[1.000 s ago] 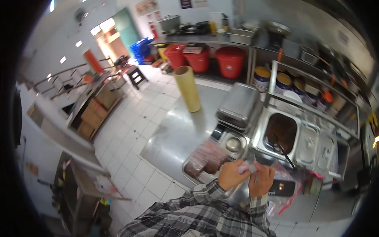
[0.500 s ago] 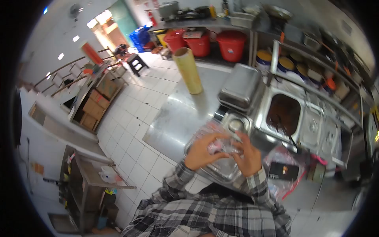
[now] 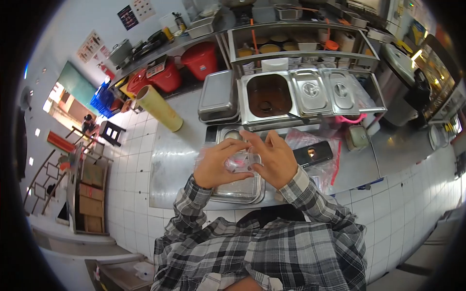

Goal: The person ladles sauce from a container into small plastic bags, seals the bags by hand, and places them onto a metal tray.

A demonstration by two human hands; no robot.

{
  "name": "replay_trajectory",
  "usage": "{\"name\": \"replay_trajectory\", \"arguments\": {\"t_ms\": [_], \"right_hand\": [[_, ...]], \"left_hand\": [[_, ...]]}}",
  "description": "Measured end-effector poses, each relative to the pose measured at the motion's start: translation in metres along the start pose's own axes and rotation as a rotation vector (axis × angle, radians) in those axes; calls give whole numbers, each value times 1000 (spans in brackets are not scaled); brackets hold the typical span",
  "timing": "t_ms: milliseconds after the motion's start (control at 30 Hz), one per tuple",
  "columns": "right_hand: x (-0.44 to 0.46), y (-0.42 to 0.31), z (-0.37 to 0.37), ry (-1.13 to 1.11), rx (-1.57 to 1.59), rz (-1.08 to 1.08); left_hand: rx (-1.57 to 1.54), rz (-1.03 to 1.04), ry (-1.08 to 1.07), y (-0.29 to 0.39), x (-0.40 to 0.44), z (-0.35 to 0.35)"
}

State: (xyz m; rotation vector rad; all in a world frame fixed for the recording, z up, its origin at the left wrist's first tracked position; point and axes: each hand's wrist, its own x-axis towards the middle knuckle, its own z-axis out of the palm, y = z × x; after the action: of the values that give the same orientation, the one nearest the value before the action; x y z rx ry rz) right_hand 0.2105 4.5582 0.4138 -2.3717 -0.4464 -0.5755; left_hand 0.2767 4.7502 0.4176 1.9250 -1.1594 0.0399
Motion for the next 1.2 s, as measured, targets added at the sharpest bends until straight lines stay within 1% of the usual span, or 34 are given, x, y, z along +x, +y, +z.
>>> {"name": "replay_trajectory", "arguments": {"t_ms": [100,200,300,400,467,500,567,600,667,700,767,800,900,1000,1100,1133,1200], "right_hand": [[-4,0,-5,1,-65,-3],[-7,8,0,-26,33,-37],[-5,7,0,128,230,-118],[0,27,-17,409,-10,-55],[14,48,-40,447,-400,-5],[13,64,-44,344,-426,73],[11,104,-35,145,-478,224],[13,117,-27,105,-495,224],[17,133,-16,20,-527,225],[20,137,-15,3,-477,261],[27,139,-12,-31,-370,334],[29,137,-15,5,-328,276],[43,123,-25,112,-279,134],[59,137,-18,76,-514,128],[61,131,-21,33,-777,137],[60,134,-21,52,-786,96],[56,135,-20,-16,-746,134]], "left_hand": [[20,0,-9,1,4,7],[1,15,-17,-9,5,14],[-48,62,15,-17,6,18],[-141,-165,-12,-10,1,12],[-140,-137,55,-27,-5,16],[-140,-122,90,-33,-8,17],[-227,-283,59,-29,-11,13],[-270,-362,44,-28,-12,11],[-247,-281,117,-37,-13,12],[-234,-241,153,-41,-14,12],[-266,-326,141,-46,-15,8],[-281,-369,134,-48,-16,6],[-306,-304,158,-56,-11,4],[-453,-336,191,-69,-5,9],[-373,-302,190,-67,4,6],[-369,-303,190,-71,5,6],[-458,-346,210,-81,6,9]]}}
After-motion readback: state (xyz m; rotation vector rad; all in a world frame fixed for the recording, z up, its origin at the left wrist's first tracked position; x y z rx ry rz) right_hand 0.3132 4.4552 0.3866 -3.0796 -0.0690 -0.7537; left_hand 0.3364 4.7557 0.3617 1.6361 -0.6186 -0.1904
